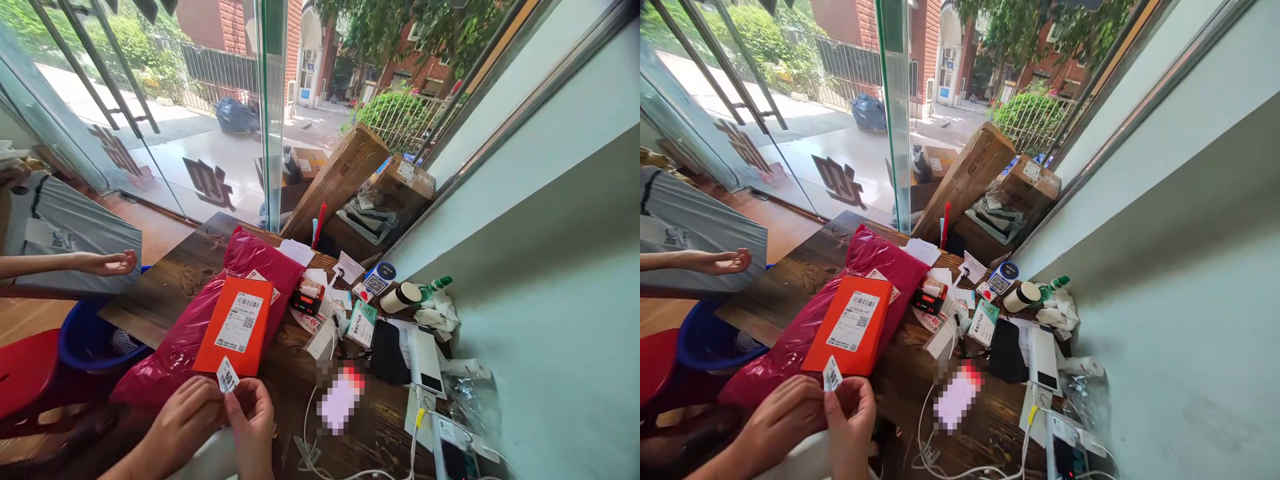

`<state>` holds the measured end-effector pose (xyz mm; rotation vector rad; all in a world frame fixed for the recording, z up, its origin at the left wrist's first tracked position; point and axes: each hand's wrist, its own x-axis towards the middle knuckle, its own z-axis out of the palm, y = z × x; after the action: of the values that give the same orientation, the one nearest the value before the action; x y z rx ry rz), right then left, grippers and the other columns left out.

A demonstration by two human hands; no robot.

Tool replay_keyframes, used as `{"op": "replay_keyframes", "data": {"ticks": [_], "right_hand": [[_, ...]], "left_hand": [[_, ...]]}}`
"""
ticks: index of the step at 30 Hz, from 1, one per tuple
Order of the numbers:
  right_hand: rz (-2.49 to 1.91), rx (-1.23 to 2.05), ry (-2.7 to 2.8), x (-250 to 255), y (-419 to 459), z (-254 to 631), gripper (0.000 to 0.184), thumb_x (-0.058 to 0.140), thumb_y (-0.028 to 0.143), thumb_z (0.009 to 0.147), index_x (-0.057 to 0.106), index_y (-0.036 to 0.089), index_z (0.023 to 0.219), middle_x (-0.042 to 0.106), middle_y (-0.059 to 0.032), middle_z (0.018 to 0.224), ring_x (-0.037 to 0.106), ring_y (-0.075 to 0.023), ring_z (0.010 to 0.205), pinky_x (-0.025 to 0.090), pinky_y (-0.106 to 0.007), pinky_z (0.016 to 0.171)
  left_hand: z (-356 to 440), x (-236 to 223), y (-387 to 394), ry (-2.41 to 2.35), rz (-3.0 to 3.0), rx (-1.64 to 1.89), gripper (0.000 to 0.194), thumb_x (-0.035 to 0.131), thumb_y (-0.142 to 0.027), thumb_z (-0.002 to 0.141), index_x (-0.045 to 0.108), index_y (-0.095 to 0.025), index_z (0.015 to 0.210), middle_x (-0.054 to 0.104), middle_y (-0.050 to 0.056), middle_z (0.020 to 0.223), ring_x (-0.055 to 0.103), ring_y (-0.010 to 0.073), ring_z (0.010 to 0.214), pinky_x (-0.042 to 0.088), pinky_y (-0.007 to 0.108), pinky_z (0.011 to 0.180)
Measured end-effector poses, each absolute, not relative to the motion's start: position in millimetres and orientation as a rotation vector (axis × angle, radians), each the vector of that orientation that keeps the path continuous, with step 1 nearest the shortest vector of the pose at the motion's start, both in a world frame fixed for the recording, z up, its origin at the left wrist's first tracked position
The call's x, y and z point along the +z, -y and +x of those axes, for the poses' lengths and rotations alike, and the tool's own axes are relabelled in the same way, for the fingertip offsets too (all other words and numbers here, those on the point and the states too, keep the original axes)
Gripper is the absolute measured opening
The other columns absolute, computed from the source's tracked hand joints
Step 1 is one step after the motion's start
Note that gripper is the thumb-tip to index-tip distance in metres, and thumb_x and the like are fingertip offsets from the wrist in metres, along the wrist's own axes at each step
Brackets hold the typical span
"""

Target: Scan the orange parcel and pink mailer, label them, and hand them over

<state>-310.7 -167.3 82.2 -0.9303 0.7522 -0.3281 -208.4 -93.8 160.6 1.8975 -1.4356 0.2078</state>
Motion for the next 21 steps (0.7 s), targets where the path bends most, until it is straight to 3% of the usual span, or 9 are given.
{"op": "replay_keyframes", "data": {"ticks": [5, 8, 11, 13, 17, 19, 21], "right_hand": [[-1.134, -0.339, -0.894, 63.4, 149.8, -308.7, 0.034, 0.069, 0.053, 0.069, 0.066, 0.02, 0.072, 0.071, -0.0066, 0.071, 0.064, -0.0216, 0.066, 0.053, -0.032, 0.062], [-1.337, -0.333, -0.868, 50.4, 163.8, -303.8, 0.024, 0.065, 0.043, 0.073, 0.067, 0.019, 0.072, 0.073, -0.0076, 0.072, 0.066, -0.023, 0.068, 0.052, -0.033, 0.064], [-1.445, -0.431, -0.908, 32.5, 169.2, -292.6, 0.022, 0.065, 0.041, 0.076, 0.069, 0.019, 0.071, 0.074, -0.0079, 0.071, 0.067, -0.0232, 0.067, 0.052, -0.033, 0.068], [-1.442, -0.544, -0.983, 18.2, 165.4, -283.4, 0.027, 0.067, 0.045, 0.076, 0.068, 0.019, 0.068, 0.073, -0.0077, 0.068, 0.067, -0.0233, 0.065, 0.053, -0.033, 0.067], [-1.347, -0.793, -1.129, -3.1, 157.9, -273.9, 0.043, 0.069, 0.061, 0.072, 0.06, 0.019, 0.078, 0.07, -0.0075, 0.07, 0.067, -0.0233, 0.062, 0.056, -0.033, 0.06], [-1.407, -0.903, -1.194, -6.9, 164.2, -275.8, 0.06, 0.072, 0.066, 0.067, 0.057, 0.017, 0.097, 0.072, -0.0132, 0.087, 0.07, -0.0268, 0.073, 0.059, -0.037, 0.065], [-1.622, -0.954, -1.148, -8.1, 178.0, -279.4, 0.078, 0.075, 0.065, 0.065, 0.052, 0.014, 0.119, 0.068, -0.0211, 0.111, 0.069, -0.0327, 0.096, 0.059, -0.044, 0.079]], "left_hand": [[-225.7, 133.4, 69.2, 1.442, 1.972, 0.316, 0.028, 0.047, -0.028, 0.098, 0.064, -0.023, 0.076, 0.067, 0.0, 0.068, 0.063, 0.013, 0.063, 0.053, 0.024, 0.065], [-215.4, 118.6, 56.3, 1.56, 2.112, 0.426, 0.025, 0.046, -0.028, 0.097, 0.07, -0.025, 0.094, 0.073, 0.003, 0.094, 0.067, 0.018, 0.089, 0.05, 0.03, 0.086], [-193.9, 104.6, 57.9, 1.658, 2.246, 0.595, 0.036, 0.043, -0.015, 0.092, 0.066, -0.027, 0.119, 0.066, 0.005, 0.125, 0.059, 0.0234, 0.117, 0.034, 0.039, 0.109], [-177.4, 94.4, 66.1, 1.709, 2.281, 0.63, 0.045, 0.043, -0.01, 0.088, 0.061, -0.024, 0.127, 0.063, 0.006, 0.132, 0.056, 0.0239, 0.122, 0.03, 0.041, 0.113], [-150.9, 69.9, 77.4, 1.695, 2.289, 0.504, 0.047, 0.046, -0.008, 0.086, 0.061, -0.025, 0.127, 0.07, 0.003, 0.116, 0.065, 0.0194, 0.103, 0.051, 0.033, 0.096], [-143.3, 57.3, 75.7, 1.678, 2.294, 0.37, 0.045, 0.051, -0.01, 0.087, 0.061, -0.029, 0.127, 0.07, 0.001, 0.113, 0.066, 0.0186, 0.099, 0.055, 0.029, 0.089], [-139.6, 45.9, 71.5, 1.671, 2.249, 0.216, 0.046, 0.057, -0.015, 0.087, 0.06, -0.035, 0.128, 0.069, -0.001, 0.115, 0.065, 0.0195, 0.102, 0.054, 0.032, 0.095]]}}
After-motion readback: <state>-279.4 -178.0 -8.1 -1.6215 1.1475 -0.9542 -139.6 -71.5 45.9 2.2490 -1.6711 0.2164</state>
